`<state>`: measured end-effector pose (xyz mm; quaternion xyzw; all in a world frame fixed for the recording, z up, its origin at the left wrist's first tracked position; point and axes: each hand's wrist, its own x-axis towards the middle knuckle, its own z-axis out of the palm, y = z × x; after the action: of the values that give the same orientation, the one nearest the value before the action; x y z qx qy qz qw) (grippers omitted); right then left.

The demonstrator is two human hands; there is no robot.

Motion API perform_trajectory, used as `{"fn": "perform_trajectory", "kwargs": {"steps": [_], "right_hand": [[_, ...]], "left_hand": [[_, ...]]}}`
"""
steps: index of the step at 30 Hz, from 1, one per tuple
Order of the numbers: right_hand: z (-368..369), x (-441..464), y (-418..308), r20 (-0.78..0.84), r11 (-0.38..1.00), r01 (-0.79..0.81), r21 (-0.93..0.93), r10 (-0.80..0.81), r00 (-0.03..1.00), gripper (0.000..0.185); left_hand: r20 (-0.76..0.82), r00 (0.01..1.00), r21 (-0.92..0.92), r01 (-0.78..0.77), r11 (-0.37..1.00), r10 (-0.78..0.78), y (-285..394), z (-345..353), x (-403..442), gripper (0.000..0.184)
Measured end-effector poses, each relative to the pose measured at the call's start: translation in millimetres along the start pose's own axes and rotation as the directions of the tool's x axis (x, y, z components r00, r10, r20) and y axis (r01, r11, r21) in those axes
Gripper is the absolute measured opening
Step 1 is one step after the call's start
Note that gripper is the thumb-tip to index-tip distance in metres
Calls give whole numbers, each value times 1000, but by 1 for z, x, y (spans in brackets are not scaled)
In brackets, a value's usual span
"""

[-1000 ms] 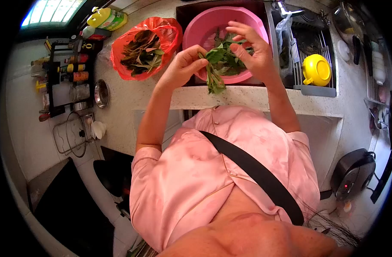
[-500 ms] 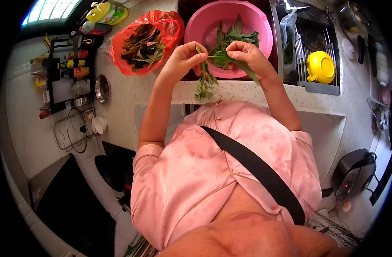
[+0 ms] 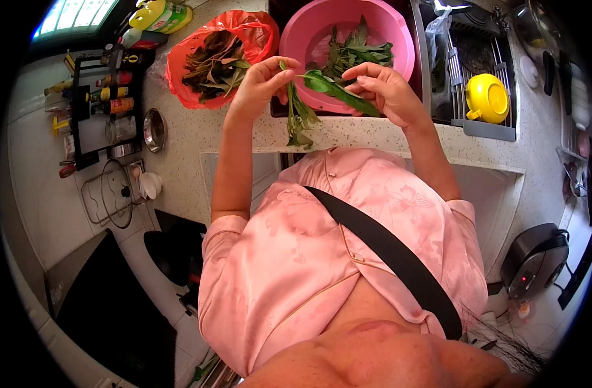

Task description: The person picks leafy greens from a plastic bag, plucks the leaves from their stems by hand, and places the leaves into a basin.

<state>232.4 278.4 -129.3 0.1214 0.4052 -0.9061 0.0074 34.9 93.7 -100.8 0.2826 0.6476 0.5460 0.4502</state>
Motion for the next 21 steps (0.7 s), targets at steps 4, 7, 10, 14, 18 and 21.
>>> {"fn": "perform_trajectory", "kwargs": {"steps": [4, 7, 10, 14, 18, 21], "right_hand": [[12, 16, 15, 42, 468, 407, -784, -615, 788, 26], [28, 20, 8, 41, 560, 361, -745, -502, 864, 25], [35, 24, 7, 1, 556, 280, -783, -448, 894, 18], [37, 27, 10, 19, 463, 287, -839, -502, 864, 11], [36, 39, 16, -45, 535, 399, -744, -637, 769, 9], [35, 47, 18, -98, 570, 428, -702, -672, 734, 8]], "left_hand": [[43, 999, 43, -8, 999, 6, 7, 15, 1, 19], [70, 997, 19, -19, 1000, 17, 6, 30, 7, 15], [65, 997, 53, -36, 998, 32, 5, 37, 13, 14], [66, 997, 20, 27, 999, -28, 11, 44, 11, 15], [33, 998, -54, -60, 997, 62, 9, 47, 18, 13], [-38, 990, -66, -140, 988, 138, 10, 50, 23, 14]]}}
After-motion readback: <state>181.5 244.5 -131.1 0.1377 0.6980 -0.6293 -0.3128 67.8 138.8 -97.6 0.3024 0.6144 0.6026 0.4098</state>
